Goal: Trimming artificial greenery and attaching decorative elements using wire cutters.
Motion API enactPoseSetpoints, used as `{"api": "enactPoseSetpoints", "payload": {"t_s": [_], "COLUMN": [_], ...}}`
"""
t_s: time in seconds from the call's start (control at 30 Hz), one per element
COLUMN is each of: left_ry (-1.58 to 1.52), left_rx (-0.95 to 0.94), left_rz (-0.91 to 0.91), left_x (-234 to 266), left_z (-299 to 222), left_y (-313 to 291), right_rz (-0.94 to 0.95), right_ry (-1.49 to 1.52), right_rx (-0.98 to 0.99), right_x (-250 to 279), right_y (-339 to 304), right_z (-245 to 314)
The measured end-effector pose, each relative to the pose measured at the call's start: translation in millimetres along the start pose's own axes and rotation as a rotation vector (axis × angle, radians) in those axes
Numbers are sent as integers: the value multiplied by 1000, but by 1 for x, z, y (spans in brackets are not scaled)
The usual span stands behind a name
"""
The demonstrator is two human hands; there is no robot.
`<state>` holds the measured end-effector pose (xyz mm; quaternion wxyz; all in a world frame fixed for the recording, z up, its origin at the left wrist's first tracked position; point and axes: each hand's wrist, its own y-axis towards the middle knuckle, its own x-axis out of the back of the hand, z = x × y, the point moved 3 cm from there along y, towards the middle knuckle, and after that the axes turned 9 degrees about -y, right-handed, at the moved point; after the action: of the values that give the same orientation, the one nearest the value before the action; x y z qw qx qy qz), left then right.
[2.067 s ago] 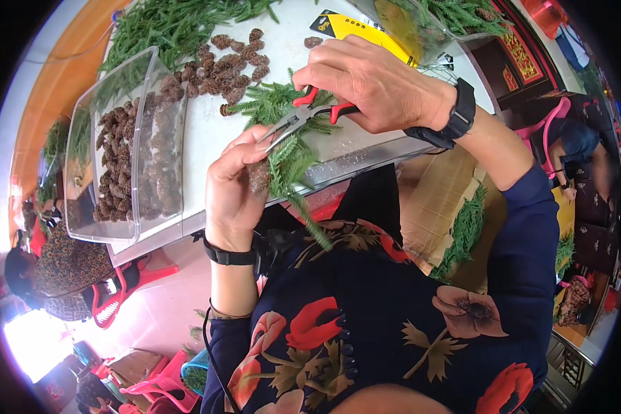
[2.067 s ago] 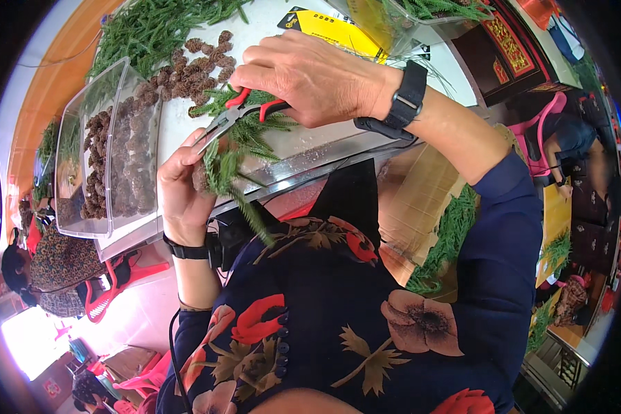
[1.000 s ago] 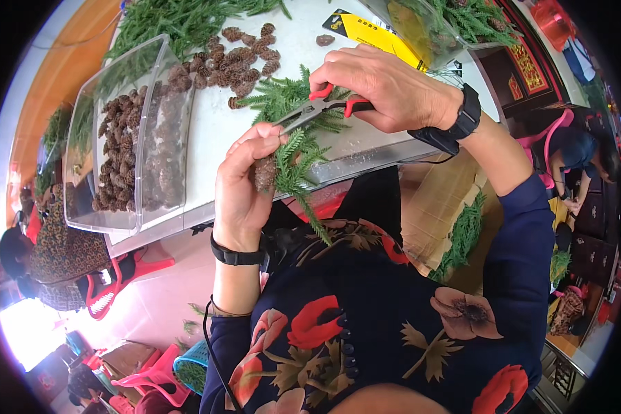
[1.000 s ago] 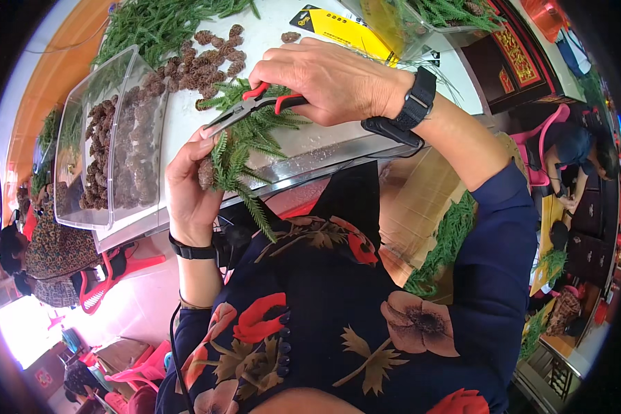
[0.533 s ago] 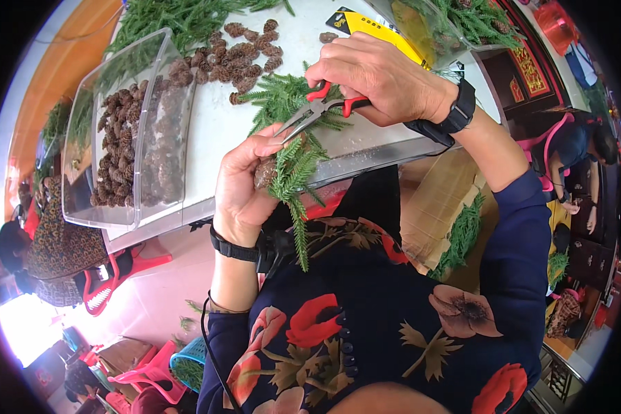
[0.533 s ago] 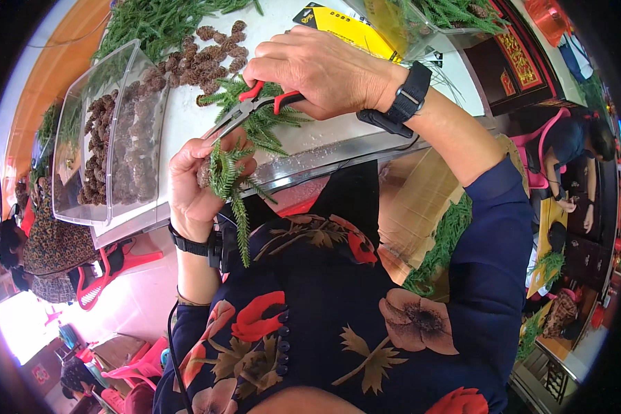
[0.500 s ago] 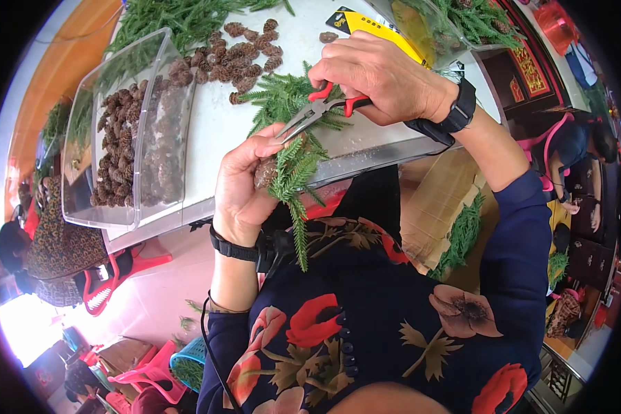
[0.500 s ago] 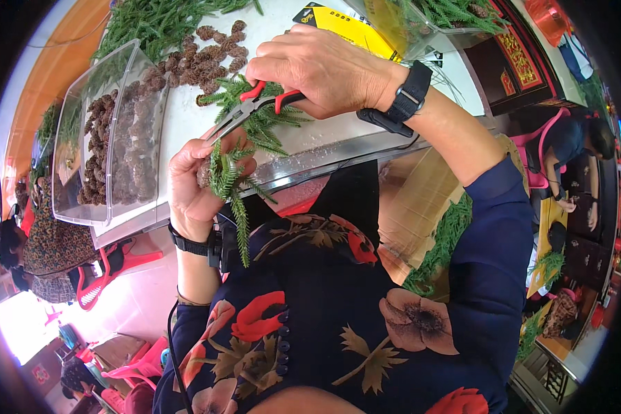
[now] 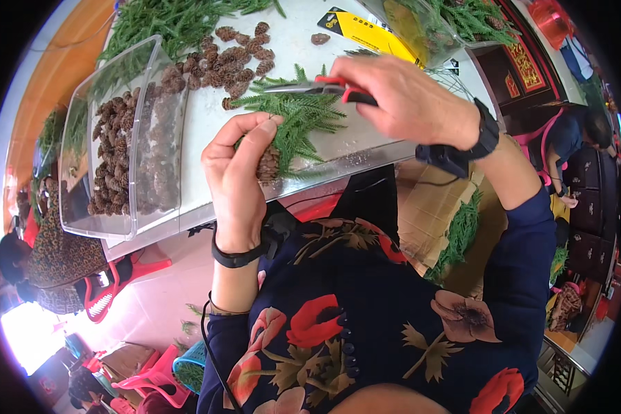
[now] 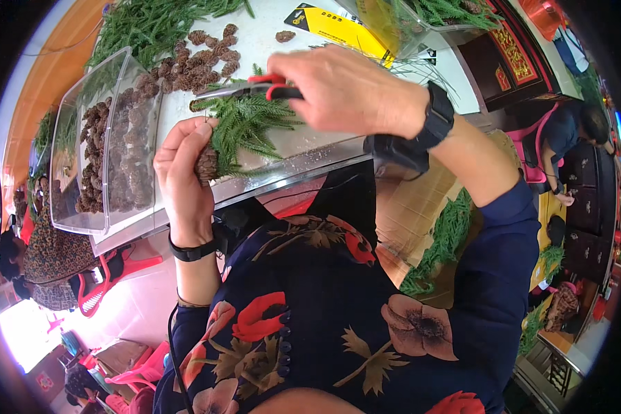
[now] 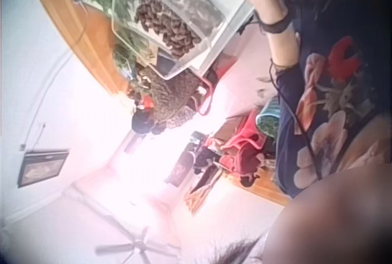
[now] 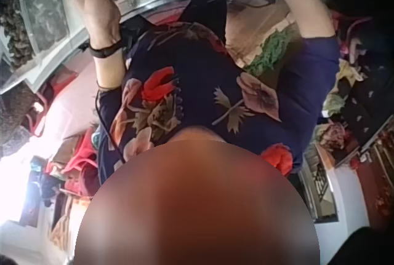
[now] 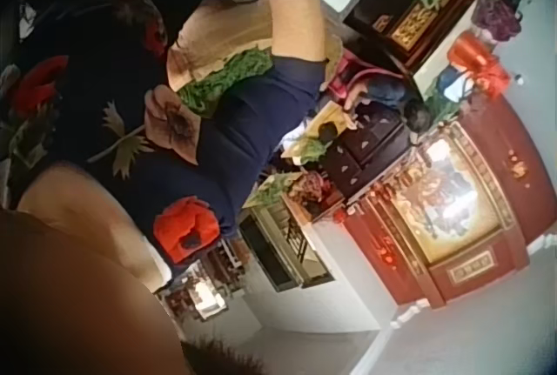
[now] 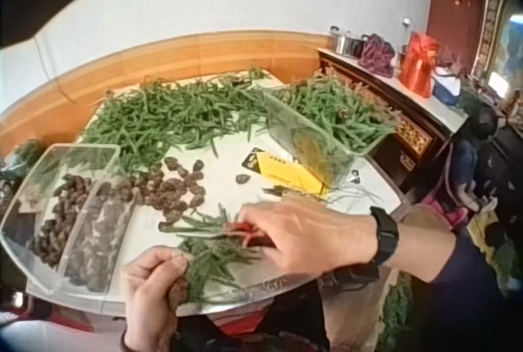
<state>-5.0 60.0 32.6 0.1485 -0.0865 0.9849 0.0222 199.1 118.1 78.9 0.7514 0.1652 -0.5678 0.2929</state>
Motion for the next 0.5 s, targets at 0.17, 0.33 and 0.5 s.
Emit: {"api": "enactPoseSetpoints", "payload": {"t_s": [0.17,0.33,0.5], "left_ry": [-353,-530,-700], "left_rx": [223,422,607], "left_rz": [137,191,195], "left_x": [3,3,2], "left_z": [15,17,18], "left_y": [3,-1,-4], "right_rz": [-322,-362,-403], "right_ry": [-161,-179,-212], "right_rx": [354,513,568], "right_x": [0,-6,-7], "right_y": [10,18,23], "right_z": [-23,-13,-12]}}
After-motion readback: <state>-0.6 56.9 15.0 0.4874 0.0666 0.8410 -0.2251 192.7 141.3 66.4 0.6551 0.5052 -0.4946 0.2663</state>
